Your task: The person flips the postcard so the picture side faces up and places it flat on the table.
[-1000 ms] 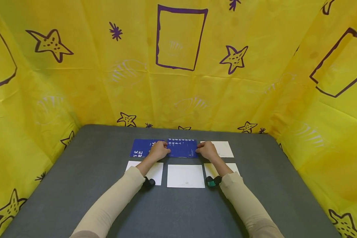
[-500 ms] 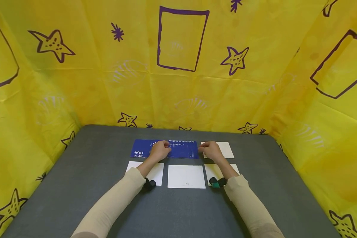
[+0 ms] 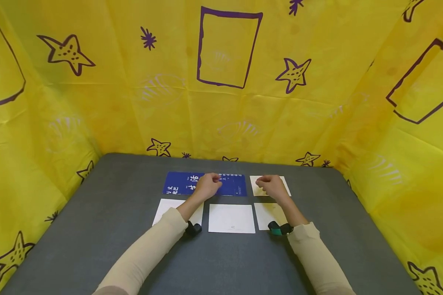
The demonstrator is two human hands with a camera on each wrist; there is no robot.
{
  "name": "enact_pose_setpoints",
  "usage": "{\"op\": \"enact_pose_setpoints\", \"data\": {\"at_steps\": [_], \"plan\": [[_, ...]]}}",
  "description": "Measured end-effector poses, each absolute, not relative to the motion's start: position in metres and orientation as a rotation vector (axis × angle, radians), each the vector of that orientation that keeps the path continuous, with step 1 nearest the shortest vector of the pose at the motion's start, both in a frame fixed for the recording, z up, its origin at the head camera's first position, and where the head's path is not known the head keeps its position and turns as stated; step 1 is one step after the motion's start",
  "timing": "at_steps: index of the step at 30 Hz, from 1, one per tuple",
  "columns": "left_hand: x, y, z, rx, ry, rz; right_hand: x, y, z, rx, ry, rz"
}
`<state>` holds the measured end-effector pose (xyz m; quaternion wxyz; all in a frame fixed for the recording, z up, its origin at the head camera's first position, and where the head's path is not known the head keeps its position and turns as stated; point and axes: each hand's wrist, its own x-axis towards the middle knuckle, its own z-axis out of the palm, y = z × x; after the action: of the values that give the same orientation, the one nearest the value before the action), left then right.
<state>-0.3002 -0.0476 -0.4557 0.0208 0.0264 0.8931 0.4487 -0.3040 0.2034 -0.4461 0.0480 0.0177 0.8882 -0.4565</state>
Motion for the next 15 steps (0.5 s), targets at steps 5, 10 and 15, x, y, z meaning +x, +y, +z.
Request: {"op": "enact_pose_setpoints", "data": {"at_steps": [5,10,15], "plan": [[-0.297,-0.038,-0.455,0.096,2.757,1.416,-0.301,0.214,-0.444,0.061,2.715,-1.398],[-0.293,-0.028,-0.453,0.115,2.728,1.435,-0.300,0.222,-0.444,0.092,2.709,-1.397],[-0.291,-0.017,-0.451,0.154,2.684,1.462,-0.297,0.233,-0.443,0.129,2.716,-1.389]]}}
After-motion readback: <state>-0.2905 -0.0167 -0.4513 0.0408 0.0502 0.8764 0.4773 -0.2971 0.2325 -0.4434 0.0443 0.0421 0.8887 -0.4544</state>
